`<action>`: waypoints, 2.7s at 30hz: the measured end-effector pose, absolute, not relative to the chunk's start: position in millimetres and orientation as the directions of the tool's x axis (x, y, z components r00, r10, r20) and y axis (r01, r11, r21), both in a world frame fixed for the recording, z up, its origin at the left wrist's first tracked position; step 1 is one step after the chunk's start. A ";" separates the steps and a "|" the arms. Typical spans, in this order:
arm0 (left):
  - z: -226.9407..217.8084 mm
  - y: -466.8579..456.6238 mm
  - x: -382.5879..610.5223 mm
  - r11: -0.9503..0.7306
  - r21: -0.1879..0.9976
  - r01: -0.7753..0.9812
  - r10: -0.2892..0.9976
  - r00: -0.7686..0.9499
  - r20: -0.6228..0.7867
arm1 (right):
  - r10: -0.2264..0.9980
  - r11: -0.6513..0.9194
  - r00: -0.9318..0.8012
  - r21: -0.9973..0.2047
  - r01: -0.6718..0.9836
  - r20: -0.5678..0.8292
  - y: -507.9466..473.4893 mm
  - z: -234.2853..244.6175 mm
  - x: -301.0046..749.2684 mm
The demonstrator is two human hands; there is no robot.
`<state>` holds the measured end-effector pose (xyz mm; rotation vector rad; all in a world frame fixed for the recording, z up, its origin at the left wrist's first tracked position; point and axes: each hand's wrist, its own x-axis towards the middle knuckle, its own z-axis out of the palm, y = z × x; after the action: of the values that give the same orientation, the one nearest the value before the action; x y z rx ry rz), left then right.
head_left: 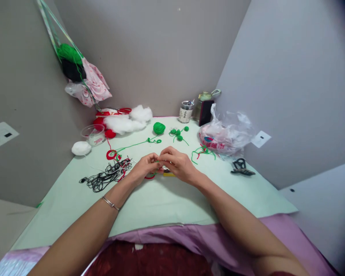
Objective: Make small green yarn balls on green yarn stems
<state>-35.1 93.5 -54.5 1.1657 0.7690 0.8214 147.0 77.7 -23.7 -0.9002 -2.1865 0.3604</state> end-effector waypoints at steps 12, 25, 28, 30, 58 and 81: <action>-54.8 95.6 -34.5 0.090 0.993 -0.076 0.891 0.451 -0.046 | 0.937 0.307 -0.085 -0.914 -0.266 0.339 86.2 4.2 167.5; -48.7 91.8 -38.3 0.071 0.990 -0.124 0.854 0.520 0.004 | 0.786 0.618 -0.435 -0.580 0.531 0.439 92.5 -6.7 178.6; -49.6 92.7 -38.5 0.068 0.990 -0.125 0.853 0.523 0.007 | 0.776 0.631 -0.454 -0.520 0.576 0.438 94.3 -9.7 180.4; -50.0 93.1 -38.4 0.072 0.989 -0.127 0.853 0.522 0.005 | 0.771 0.637 -0.467 -0.495 0.591 0.433 95.1 -10.4 181.6; -54.9 95.9 -40.0 0.129 0.981 -0.141 0.822 0.569 -0.026 | 0.790 0.593 -0.502 -0.644 0.484 0.351 96.1 -9.1 182.1; -50.4 92.7 -39.4 0.130 0.982 -0.135 0.793 0.609 -0.021 | 0.780 0.562 -0.546 -0.727 0.395 0.306 95.4 -11.5 180.3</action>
<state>-39.4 92.7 -50.4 1.2692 0.6460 0.7466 180.3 95.4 -11.5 -0.9365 -2.1722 0.8002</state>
